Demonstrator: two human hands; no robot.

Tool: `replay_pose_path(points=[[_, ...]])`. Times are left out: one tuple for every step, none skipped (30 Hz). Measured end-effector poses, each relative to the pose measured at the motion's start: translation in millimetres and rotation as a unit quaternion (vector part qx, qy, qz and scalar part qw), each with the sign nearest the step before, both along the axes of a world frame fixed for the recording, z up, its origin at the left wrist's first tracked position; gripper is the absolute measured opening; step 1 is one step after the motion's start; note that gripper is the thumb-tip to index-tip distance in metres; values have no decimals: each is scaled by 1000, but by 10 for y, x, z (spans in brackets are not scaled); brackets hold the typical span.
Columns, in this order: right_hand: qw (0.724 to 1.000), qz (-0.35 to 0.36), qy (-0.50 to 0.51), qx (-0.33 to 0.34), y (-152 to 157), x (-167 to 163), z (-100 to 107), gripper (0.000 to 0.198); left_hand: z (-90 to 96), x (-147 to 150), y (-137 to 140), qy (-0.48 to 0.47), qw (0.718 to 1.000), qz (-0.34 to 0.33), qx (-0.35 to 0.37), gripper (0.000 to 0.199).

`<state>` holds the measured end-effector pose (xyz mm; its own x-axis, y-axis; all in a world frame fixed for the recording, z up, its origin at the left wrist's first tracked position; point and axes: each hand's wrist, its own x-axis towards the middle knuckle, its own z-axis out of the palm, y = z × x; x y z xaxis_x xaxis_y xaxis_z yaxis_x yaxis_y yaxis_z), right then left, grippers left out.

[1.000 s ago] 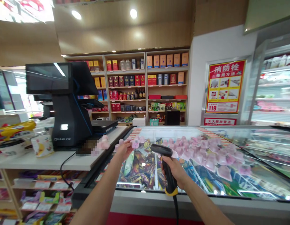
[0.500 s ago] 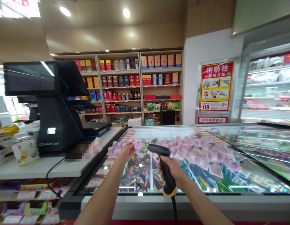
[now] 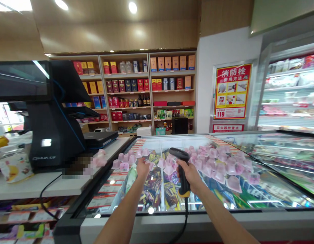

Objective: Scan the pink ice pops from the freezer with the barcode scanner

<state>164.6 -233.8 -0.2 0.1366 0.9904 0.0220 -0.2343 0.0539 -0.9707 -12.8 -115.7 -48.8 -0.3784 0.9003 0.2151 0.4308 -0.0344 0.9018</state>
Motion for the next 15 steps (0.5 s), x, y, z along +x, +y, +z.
replay_pose_path(points=[[1000,-3,4,0,7,21,-5,26,-20,53,15,15,1000,0,-3,30],[1000,-4,4,0,15,39,-14,27,-35,111,33,36,999,0,-3,30],[1000,-4,2,-1,23,54,-28,28,-49,171,53,56,998,-2,-2,30],[1000,-1,-1,-3,32,65,-44,29,-61,227,74,74,997,-5,2,30],[1000,4,-6,-4,43,69,-62,30,-72,275,92,90,996,-9,6,30],[1000,10,-11,-5,55,65,-80,32,-83,308,107,105,994,-15,10,30],[1000,14,-17,-5,65,53,-96,33,-90,319,115,119,993,-21,15,29],[1000,18,-22,-4,74,32,-109,33,-93,304,116,131,991,-26,20,29],[999,22,-26,-1,80,3,-120,34,-89,259,109,144,989,-28,26,29],[999,26,-26,2,83,-32,-126,33,-78,182,94,157,987,-26,33,30],[999,30,-23,5,83,-71,-131,33,-58,75,73,169,984,-18,42,31],[999,36,-19,7,79,-112,-133,32,-31,-58,47,183,982,-4,51,34],[999,43,-16,5,73,-152,-134,32,-1,-209,19,195,979,14,59,35],[999,47,-13,3,66,-188,-135,31,28,-369,-8,206,976,41,63,36],[999,50,-12,-1,59,-220,-137,30,51,-528,-31,215,973,65,61,36]])
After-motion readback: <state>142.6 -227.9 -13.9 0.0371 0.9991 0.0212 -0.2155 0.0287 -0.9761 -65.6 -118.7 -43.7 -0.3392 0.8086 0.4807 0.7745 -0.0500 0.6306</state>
